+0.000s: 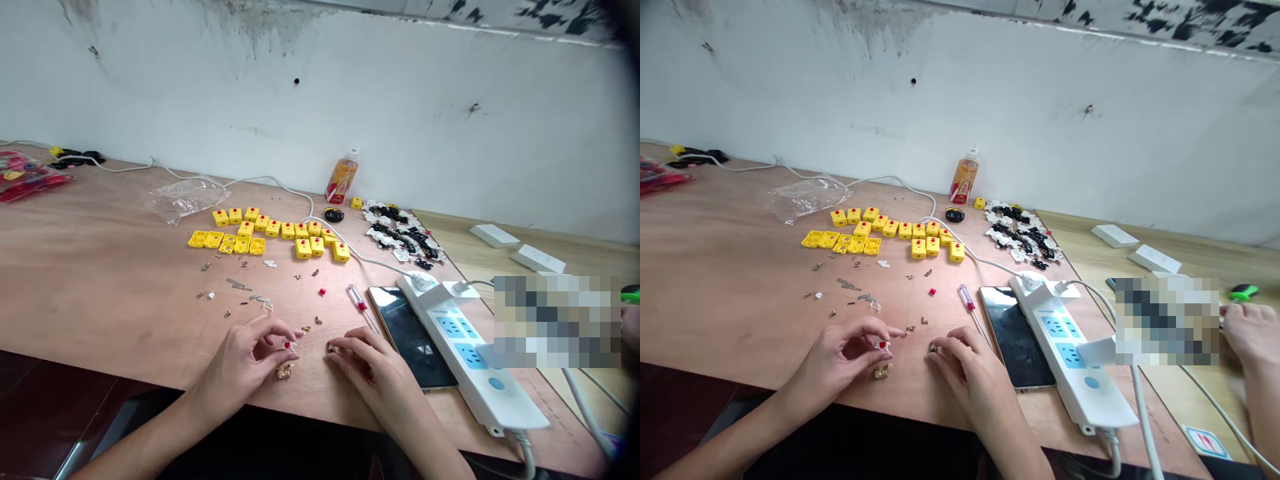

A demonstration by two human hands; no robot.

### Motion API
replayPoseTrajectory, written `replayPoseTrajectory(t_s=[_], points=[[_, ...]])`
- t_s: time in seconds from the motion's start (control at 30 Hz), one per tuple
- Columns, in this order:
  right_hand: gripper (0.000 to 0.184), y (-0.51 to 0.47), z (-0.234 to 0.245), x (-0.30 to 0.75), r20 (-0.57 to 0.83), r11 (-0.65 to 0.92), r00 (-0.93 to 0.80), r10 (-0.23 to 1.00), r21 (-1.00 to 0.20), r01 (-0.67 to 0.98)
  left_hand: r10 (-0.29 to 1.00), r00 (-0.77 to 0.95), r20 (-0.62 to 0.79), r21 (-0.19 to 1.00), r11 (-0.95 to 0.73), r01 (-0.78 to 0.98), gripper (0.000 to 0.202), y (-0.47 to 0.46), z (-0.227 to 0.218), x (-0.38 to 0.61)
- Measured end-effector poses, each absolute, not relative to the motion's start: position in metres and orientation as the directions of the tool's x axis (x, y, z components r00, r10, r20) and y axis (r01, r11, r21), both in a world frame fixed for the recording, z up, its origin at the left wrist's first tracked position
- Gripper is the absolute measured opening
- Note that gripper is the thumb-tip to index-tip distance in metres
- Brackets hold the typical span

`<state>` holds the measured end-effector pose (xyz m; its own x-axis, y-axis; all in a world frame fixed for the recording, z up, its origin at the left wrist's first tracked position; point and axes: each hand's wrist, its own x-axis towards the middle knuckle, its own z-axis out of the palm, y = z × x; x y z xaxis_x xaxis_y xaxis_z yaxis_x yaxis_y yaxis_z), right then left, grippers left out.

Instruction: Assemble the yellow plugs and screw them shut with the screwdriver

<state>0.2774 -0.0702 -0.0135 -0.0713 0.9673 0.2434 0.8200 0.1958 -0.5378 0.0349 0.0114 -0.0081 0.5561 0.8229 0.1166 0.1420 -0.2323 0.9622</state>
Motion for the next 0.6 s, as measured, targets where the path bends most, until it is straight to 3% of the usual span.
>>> replayPoseTrajectory(t_s=[0.17,0.43,0.6], points=[[0.012,-0.064,0.006,0.247,0.351,0.326,-0.100,0.931,-0.678,0.659,0.821,0.548,0.161,0.941,-0.295,0.166,0.004,0.012,-0.007,0.035],[0.019,-0.054,0.005,0.219,0.465,0.446,-0.163,0.870,-0.602,0.662,0.857,0.504,0.106,0.973,-0.194,0.125,0.029,0.012,-0.011,0.037],[0.020,-0.054,0.002,0.215,0.483,0.421,-0.086,0.872,-0.646,0.637,0.860,0.503,0.088,0.977,-0.172,0.124,0.022,0.012,-0.009,0.037]])
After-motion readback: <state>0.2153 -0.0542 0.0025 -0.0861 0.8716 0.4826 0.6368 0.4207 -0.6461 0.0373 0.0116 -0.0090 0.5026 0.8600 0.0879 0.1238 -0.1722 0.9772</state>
